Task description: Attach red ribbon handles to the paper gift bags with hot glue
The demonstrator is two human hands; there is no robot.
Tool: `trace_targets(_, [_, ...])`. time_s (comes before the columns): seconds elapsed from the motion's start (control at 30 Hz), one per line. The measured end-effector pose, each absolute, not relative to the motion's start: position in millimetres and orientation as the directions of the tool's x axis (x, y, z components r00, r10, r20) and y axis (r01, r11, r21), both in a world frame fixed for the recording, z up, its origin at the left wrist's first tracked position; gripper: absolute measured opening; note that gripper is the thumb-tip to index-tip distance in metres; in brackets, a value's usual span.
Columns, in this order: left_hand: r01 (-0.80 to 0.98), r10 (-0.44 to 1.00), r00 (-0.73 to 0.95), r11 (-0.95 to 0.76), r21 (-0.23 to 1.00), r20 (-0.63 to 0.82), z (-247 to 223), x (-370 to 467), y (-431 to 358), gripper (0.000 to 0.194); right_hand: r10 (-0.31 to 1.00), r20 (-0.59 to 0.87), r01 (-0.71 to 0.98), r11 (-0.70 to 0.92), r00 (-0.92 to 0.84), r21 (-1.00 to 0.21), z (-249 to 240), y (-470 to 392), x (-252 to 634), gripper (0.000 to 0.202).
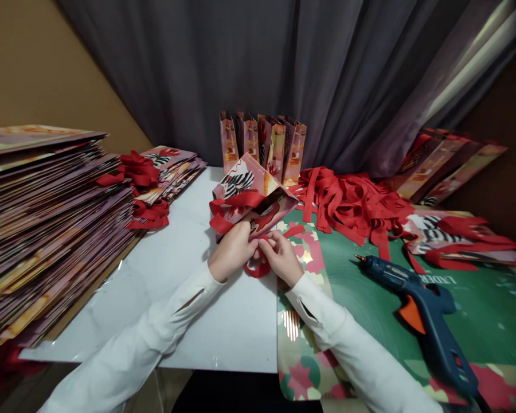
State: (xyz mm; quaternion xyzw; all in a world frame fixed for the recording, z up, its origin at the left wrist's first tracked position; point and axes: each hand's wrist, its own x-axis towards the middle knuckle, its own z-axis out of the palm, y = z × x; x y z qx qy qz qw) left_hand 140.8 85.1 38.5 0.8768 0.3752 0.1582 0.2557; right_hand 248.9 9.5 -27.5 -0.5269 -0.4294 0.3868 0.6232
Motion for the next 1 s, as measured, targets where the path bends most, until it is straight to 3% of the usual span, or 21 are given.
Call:
trace_targets(0.17, [0.497,0.686,0.706,-0.656,0.568,0.174,33.4,139.9,86.0,0.045,0.945,0.129,0.032,0.125,0.301,-0.992,-27.9,8.0,254.7,0.016])
trace_targets(0.3, [0.48,0.669,0.727,-0.656,0.582,0.155,29.9,139.7,84.8,0.051,0.957,0.113,0.073,0.097,0.268,-0.993,-25.8,7.2,259.0,0.016])
trace_targets(0.4, [0.477,0.652,0.744,-0.67,0.569,0.144,30.6,140.6,84.3,0.046,0.955,0.09,0.07,0.073,0.281,-0.995,-25.1,7.6,257.2,0.021])
trace_targets(0.53, [0.423,0.622,0.743,-0.722,0.547,0.247,30.9,142.5,85.7,0.039,0.909,0.075,-0.001,0.083,0.41,-0.997,-26.5,8.2,248.7,0.02])
trace_targets(0.63, [0.434,0.63,0.727,-0.73,0.528,0.273,26.5,144.7,85.3,0.038,0.859,0.121,0.159,0.047,0.497,-0.986,-27.3,6.7,244.6,0.016])
trace_targets(0.73, [0.494,0.668,0.697,-0.712,0.5,0.262,20.7,147.3,82.0,0.035,0.867,0.145,0.332,-0.025,0.477,-0.943,-25.8,4.9,244.6,0.02])
trace_targets(1.0, [0.633,0.74,0.642,-0.659,0.406,0.2,17.5,153.9,68.0,0.024,0.808,0.172,0.544,-0.206,0.563,-0.814,-17.4,3.5,242.1,0.02])
